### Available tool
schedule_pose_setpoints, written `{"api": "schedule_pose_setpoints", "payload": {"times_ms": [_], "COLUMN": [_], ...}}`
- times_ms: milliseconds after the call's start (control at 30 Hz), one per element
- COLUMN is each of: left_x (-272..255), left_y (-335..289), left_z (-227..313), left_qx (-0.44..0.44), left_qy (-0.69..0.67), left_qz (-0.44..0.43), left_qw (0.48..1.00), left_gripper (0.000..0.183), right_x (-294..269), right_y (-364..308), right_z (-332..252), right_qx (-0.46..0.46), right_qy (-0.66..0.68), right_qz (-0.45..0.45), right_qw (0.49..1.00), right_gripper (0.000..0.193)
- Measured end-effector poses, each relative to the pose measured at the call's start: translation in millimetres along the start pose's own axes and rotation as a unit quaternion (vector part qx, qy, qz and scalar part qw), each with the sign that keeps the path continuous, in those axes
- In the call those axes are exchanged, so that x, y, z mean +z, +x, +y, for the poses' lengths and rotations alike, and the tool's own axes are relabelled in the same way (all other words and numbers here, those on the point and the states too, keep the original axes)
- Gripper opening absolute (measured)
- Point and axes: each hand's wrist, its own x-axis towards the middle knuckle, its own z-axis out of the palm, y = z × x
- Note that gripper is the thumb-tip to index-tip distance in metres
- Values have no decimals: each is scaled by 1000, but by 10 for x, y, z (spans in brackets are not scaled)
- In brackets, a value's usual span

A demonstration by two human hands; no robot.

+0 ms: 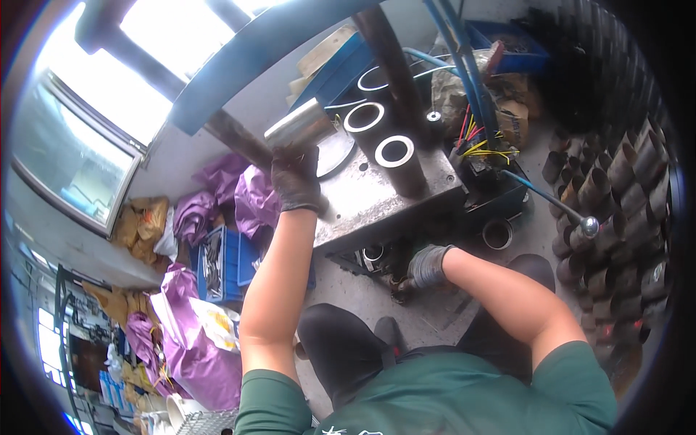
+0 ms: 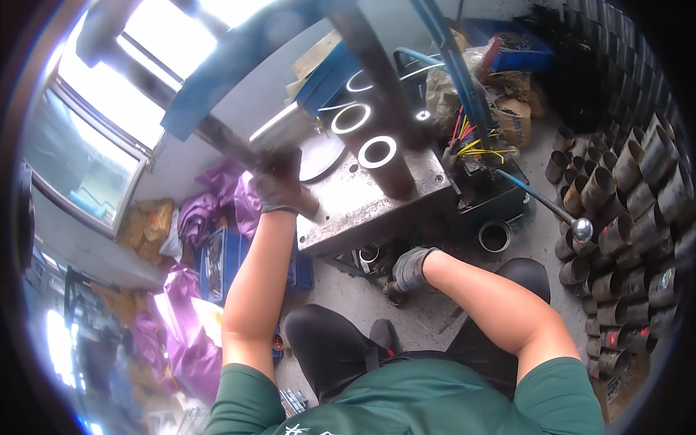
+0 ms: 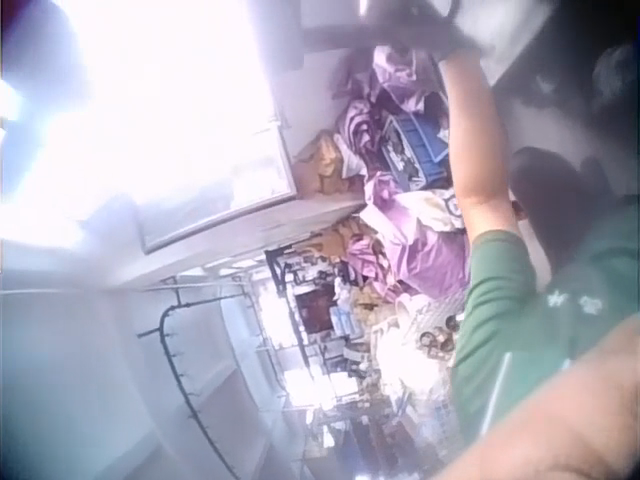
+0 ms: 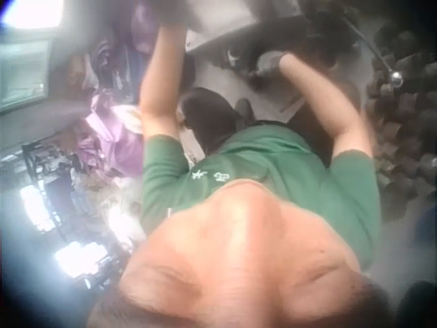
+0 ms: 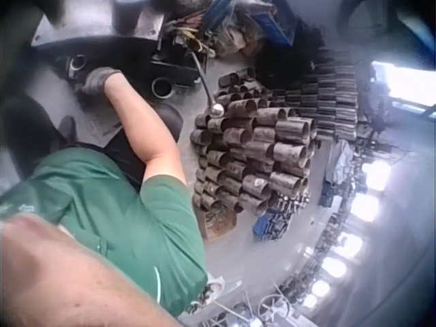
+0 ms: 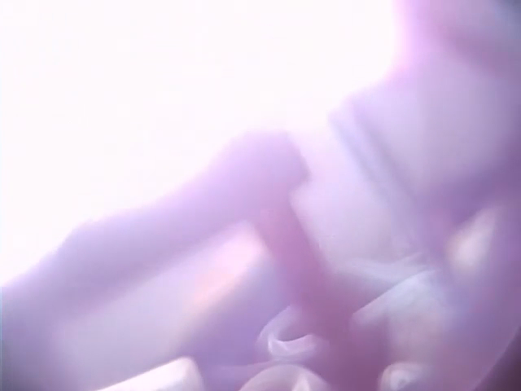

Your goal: The person selects a metal cylinder from a wire basket, places it into a press machine, and pulls a lever to compress the object before removing it and placing it down.

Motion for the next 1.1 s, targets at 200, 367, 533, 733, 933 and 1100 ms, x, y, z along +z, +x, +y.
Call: {"api": "schedule_pose_setpoints", "payload": {"times_ms": [200,367,533,733,933,1100], "left_x": [495,440,508,772,908,976], "left_y": [703,871,1048,1353,1409,1370], "left_z": [-969,-1062,-1010,-928,-1003,-918], "left_qx": [44,57,8,-76,184,73], "left_qy": [206,397,537,732,918,911], "left_qz": [239,181,130,92,-119,-189], "left_qw": [948,898,833,671,332,359], "left_gripper": [26,27,24,34,30,29], "right_x": [120,21,137,174,245,267], "right_y": [168,-8,216,245,317,365], "right_z": [355,208,322,336,357,326], "right_qx": [-5,-5,-20,-35,-36,-26], "right_qy": [-57,-80,-98,-89,-107,-139], "right_qz": [51,44,50,50,60,33], "right_qw": [997,996,994,994,992,989], "right_gripper": [59,52,49,46,46,50]}}
